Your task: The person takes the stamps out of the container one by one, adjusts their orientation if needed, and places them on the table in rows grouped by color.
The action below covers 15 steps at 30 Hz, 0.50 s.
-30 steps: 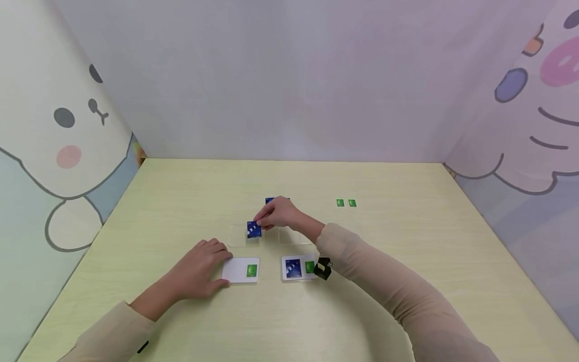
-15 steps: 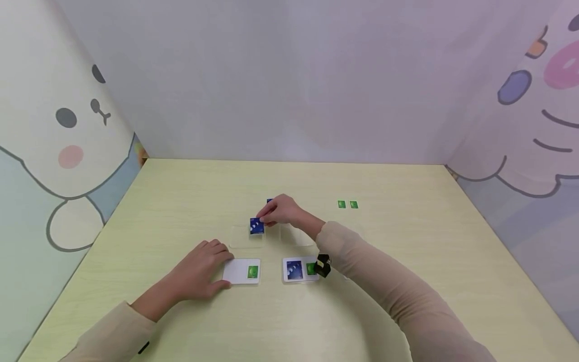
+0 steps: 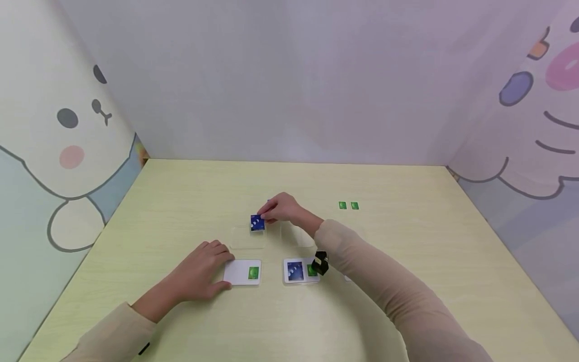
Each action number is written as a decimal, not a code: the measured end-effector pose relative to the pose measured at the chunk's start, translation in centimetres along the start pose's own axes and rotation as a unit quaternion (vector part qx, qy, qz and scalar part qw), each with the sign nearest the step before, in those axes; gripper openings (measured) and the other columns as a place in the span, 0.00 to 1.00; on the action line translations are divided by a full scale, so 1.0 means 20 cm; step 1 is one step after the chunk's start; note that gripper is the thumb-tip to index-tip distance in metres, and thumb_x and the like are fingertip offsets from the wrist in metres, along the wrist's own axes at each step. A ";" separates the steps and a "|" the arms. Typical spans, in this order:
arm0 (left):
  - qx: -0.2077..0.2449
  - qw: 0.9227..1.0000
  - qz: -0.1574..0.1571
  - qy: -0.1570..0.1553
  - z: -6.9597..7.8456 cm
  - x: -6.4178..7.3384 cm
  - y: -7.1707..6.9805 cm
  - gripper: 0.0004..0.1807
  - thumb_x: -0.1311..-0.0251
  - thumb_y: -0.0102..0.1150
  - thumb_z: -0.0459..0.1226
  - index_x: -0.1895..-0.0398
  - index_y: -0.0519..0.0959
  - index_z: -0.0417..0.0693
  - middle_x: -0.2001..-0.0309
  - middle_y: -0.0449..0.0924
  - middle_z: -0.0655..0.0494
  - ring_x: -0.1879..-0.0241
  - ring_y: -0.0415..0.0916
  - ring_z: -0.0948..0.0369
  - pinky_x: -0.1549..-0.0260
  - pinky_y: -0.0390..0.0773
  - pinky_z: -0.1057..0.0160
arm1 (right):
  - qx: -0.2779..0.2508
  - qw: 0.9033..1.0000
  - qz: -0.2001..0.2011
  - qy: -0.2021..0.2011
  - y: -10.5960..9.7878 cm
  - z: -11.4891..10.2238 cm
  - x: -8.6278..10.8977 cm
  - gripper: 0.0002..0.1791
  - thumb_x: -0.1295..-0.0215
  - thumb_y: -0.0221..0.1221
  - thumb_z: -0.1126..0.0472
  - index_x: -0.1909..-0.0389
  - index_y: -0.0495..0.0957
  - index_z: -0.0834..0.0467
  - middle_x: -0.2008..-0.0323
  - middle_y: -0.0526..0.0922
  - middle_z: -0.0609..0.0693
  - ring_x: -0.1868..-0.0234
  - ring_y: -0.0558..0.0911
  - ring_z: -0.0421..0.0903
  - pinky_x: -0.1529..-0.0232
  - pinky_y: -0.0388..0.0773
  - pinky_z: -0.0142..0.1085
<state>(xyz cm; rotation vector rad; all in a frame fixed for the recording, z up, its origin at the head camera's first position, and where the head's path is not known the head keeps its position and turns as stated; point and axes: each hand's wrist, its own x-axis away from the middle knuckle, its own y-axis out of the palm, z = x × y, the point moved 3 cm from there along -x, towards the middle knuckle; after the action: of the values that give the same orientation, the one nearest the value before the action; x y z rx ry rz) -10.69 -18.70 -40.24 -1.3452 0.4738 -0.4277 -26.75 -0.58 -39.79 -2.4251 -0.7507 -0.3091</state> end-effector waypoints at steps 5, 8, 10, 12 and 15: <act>0.001 1.000 0.000 0.000 0.00 0.00 0.00 0.26 0.53 0.69 0.49 0.54 0.81 0.43 0.55 0.82 0.54 0.53 0.74 0.56 0.52 0.73 0.53 | 0.004 1.000 0.002 -0.003 0.00 0.00 -0.01 0.10 0.39 0.63 0.64 0.58 0.85 0.61 0.55 0.86 0.57 0.71 0.84 0.39 0.63 0.82 0.31; 0.002 1.000 -0.001 -0.002 -0.01 0.00 0.01 0.26 0.53 0.69 0.49 0.54 0.81 0.43 0.55 0.82 0.54 0.53 0.74 0.57 0.52 0.73 0.52 | 0.004 1.000 0.005 -0.004 0.00 0.00 -0.02 0.10 0.39 0.63 0.64 0.58 0.85 0.61 0.56 0.87 0.57 0.70 0.84 0.39 0.62 0.82 0.31; 0.002 1.000 -0.002 -0.001 -0.01 0.00 0.01 0.26 0.53 0.69 0.49 0.54 0.81 0.43 0.55 0.82 0.54 0.53 0.75 0.56 0.52 0.73 0.52 | 0.004 1.000 0.008 -0.005 0.00 0.00 -0.02 0.10 0.39 0.63 0.64 0.58 0.85 0.61 0.57 0.87 0.57 0.70 0.84 0.40 0.62 0.82 0.31; 0.003 1.000 -0.001 0.000 -0.01 0.00 0.01 0.26 0.53 0.69 0.49 0.54 0.80 0.43 0.55 0.82 0.54 0.53 0.75 0.56 0.51 0.73 0.52 | 0.003 1.000 0.012 -0.006 0.00 0.00 -0.02 0.10 0.39 0.63 0.64 0.58 0.85 0.61 0.57 0.87 0.58 0.70 0.84 0.40 0.62 0.83 0.31; 0.003 1.000 0.002 0.001 -0.01 0.01 0.01 0.26 0.53 0.69 0.49 0.54 0.80 0.43 0.55 0.82 0.54 0.52 0.75 0.56 0.51 0.73 0.52 | 0.003 1.000 0.018 -0.008 -0.01 0.00 -0.03 0.10 0.39 0.63 0.64 0.58 0.85 0.61 0.57 0.87 0.58 0.70 0.84 0.40 0.63 0.83 0.31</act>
<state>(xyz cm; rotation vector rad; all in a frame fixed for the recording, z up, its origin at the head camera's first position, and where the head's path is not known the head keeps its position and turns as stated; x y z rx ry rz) -10.66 -18.82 -40.45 -1.3384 0.4755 -0.4266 -27.33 -0.83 -39.92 -2.4356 -0.7142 -0.2736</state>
